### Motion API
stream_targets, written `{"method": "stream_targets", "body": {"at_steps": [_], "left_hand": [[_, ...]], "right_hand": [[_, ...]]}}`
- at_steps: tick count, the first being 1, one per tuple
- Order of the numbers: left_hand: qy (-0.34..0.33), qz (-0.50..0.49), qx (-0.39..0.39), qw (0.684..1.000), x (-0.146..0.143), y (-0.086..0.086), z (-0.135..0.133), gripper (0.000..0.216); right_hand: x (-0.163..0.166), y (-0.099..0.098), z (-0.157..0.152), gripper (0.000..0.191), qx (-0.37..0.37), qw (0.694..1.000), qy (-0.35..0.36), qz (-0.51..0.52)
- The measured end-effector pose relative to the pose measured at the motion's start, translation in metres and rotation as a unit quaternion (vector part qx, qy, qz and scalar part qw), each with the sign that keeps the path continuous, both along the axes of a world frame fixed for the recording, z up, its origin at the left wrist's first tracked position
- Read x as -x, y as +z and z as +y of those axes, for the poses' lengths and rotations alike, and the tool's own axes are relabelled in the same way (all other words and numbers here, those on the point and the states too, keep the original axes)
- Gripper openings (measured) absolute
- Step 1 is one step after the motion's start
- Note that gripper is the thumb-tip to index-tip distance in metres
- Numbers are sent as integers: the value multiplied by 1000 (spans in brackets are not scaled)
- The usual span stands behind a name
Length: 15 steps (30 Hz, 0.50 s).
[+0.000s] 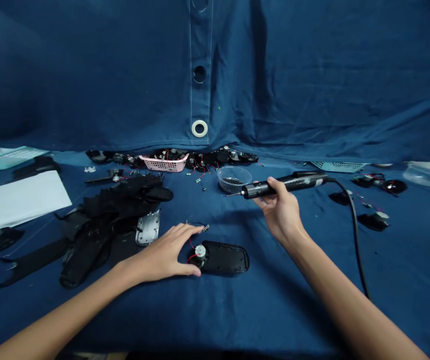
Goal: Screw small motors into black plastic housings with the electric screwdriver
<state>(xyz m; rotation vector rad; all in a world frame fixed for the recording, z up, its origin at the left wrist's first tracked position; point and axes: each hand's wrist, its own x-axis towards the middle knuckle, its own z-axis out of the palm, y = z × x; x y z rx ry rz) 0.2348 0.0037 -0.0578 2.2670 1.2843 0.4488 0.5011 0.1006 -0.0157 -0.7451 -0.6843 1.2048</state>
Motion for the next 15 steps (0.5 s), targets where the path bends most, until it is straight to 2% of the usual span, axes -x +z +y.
{"method": "stream_targets", "body": {"at_steps": [3, 7, 11, 15], "left_hand": [[-2, 4, -17, 1000, -2, -20, 1, 71], [-34, 13, -70, 997, -25, -19, 10, 57], [-65, 17, -81, 994, -44, -17, 22, 60], [-83, 17, -103, 991, -54, -25, 30, 69]], "right_hand": [[8, 8, 7, 19, -36, 999, -20, -11], [15, 4, 4, 19, -55, 997, -26, -47], [14, -8, -4, 18, -67, 995, -22, -76], [11, -15, -7, 19, -68, 994, -19, -85]]}}
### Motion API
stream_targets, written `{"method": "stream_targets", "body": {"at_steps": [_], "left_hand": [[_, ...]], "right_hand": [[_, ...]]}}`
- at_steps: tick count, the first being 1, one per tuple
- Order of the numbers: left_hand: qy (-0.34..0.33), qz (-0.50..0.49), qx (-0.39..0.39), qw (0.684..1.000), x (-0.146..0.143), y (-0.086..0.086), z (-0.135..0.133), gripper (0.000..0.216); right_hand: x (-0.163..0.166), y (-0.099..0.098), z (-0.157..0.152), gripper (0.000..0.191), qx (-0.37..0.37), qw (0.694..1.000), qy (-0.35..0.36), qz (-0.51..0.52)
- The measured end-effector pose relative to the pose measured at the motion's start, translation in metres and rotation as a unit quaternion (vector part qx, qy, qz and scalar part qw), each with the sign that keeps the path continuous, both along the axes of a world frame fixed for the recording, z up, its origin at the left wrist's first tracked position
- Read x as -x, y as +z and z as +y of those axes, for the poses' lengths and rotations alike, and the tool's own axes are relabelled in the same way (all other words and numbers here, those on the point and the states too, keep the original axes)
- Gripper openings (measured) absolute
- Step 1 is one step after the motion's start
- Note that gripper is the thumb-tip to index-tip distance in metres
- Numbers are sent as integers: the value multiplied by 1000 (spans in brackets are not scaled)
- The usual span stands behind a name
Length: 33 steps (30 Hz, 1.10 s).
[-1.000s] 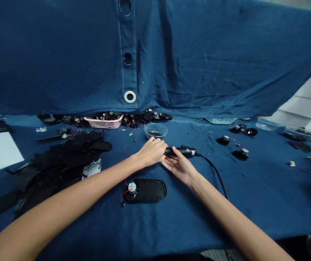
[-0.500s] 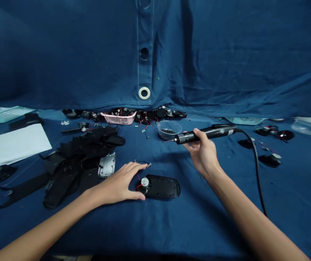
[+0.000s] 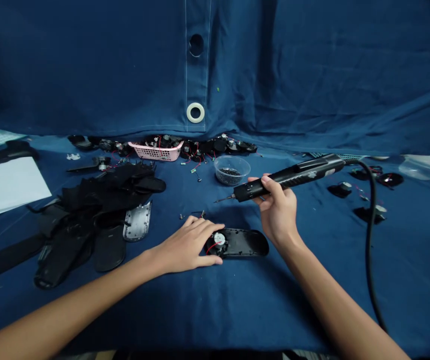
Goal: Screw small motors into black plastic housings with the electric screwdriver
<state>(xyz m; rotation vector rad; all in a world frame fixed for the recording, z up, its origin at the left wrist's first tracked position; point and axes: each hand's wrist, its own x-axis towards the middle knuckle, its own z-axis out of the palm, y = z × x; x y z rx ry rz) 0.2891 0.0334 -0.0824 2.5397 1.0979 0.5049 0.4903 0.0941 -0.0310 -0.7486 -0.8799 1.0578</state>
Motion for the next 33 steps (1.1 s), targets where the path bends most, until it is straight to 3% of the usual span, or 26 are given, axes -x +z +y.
{"method": "stream_targets", "body": {"at_steps": [3, 8, 19, 26, 33], "left_hand": [[13, -15, -17, 1000, -4, -6, 2, 74], [27, -23, -19, 999, -5, -10, 3, 64], [34, -8, -52, 998, 3, -10, 2, 60], [49, -2, -68, 996, 7, -13, 3, 61], [50, -1, -71, 996, 8, -15, 3, 62]], "right_hand": [[-2, 0, 2, 19, -15, 999, -28, 4], [-6, 4, 1, 15, -40, 996, -81, -15], [-5, 0, -1, 16, 22, 997, -75, -21], [-5, -13, 0, 17, -49, 982, -102, -152], [0, -11, -13, 17, -83, 962, -78, -250]]}}
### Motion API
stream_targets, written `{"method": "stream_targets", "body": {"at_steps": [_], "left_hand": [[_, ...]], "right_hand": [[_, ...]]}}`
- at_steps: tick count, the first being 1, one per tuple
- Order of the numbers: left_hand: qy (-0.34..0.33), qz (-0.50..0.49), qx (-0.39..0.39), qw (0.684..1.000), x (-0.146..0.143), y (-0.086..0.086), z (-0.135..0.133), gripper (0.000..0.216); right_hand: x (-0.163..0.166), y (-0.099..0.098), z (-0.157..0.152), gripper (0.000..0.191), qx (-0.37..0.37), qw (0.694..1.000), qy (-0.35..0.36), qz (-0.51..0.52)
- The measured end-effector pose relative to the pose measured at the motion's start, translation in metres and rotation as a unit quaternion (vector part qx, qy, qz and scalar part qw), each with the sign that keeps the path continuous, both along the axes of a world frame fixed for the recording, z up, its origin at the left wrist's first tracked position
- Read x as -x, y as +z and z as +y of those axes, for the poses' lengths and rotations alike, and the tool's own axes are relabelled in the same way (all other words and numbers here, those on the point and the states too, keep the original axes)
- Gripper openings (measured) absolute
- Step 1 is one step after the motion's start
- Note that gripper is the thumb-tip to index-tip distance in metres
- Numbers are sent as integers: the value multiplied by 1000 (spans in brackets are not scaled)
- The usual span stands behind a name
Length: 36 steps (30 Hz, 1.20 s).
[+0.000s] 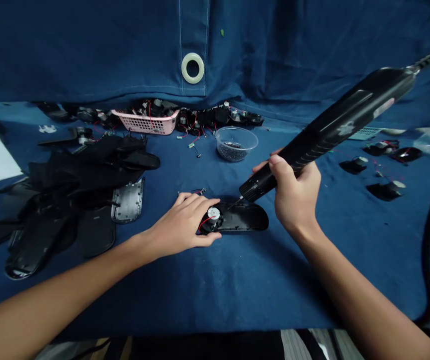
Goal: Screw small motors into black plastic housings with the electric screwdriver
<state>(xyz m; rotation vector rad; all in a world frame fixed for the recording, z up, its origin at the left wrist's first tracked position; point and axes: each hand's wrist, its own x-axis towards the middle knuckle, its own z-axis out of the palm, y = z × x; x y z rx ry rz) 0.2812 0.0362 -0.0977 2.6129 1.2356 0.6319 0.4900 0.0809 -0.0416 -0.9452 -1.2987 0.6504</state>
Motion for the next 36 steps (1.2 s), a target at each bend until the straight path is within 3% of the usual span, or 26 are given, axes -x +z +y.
{"method": "stream_targets", "body": {"at_steps": [18, 24, 28, 32, 36], "left_hand": [[-5, -9, 3, 1000, 0, 0, -1, 62], [-8, -11, 9, 1000, 0, 0, 0, 62], [-5, -17, 8, 1000, 0, 1, 0, 62], [-6, -18, 10, 1000, -1, 2, 0, 57], [-8, -17, 18, 1000, 0, 4, 2, 55]], "right_hand": [[5, -5, -7, 20, 7, 998, 20, -54], [5, -8, -8, 17, -21, 995, 21, -95], [9, 1, -10, 17, -50, 988, 12, -148], [15, 14, -12, 26, -45, 976, 76, -197], [26, 16, -16, 36, -28, 977, 152, -148]]}}
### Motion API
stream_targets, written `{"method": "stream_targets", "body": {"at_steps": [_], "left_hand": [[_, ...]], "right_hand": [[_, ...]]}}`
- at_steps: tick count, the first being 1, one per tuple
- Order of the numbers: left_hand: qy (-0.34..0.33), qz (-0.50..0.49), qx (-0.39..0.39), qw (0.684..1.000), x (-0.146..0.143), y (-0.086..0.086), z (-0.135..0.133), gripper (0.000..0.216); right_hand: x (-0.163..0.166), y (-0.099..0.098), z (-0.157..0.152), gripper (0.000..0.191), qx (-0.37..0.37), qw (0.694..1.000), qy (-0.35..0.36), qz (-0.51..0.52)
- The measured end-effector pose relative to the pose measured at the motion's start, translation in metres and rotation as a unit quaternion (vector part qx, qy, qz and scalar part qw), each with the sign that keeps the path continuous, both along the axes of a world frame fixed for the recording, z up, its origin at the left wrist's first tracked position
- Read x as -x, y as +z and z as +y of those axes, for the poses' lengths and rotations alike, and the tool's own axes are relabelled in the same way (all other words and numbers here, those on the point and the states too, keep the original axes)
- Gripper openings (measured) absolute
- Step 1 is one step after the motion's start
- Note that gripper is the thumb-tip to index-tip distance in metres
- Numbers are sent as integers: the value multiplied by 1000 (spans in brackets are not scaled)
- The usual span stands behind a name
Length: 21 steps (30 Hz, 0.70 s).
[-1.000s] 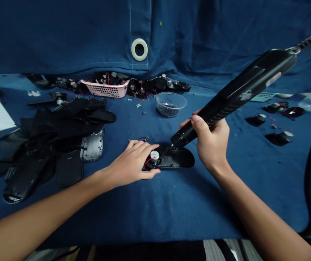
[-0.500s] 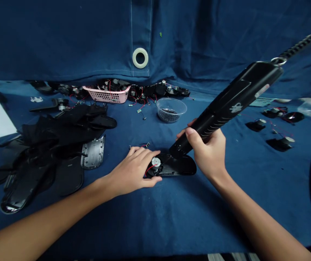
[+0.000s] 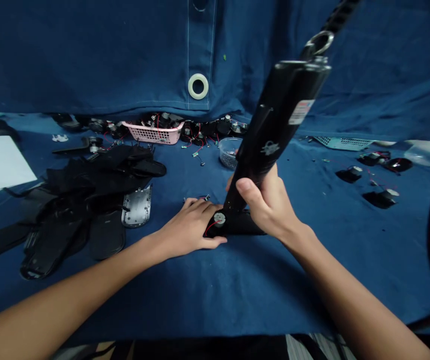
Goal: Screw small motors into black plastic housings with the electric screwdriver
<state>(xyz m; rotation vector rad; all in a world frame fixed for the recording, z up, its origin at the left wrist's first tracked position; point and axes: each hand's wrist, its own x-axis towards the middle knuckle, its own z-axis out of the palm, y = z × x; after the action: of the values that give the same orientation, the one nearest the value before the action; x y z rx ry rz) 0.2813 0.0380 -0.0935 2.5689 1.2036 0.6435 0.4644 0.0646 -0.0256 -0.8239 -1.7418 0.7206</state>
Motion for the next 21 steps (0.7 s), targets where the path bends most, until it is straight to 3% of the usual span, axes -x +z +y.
{"method": "stream_targets", "body": {"at_steps": [7, 10, 13, 17, 21], "left_hand": [[-23, 28, 24, 999, 6, 5, 2, 65], [-41, 56, 23, 997, 13, 9, 4, 69], [-45, 77, 28, 996, 23, 15, 8, 59], [-37, 83, 84, 992, 34, 25, 13, 38], [-5, 125, 131, 983, 31, 38, 5, 59]], "right_hand": [[29, 5, -4, 24, -17, 992, 43, 122], [36, 3, -2, 22, -38, 990, 18, 136], [39, -1, -2, 19, -48, 988, -27, 141], [42, -1, -5, 33, -31, 987, -52, 149], [47, 0, -5, 47, -28, 986, -51, 154]]}}
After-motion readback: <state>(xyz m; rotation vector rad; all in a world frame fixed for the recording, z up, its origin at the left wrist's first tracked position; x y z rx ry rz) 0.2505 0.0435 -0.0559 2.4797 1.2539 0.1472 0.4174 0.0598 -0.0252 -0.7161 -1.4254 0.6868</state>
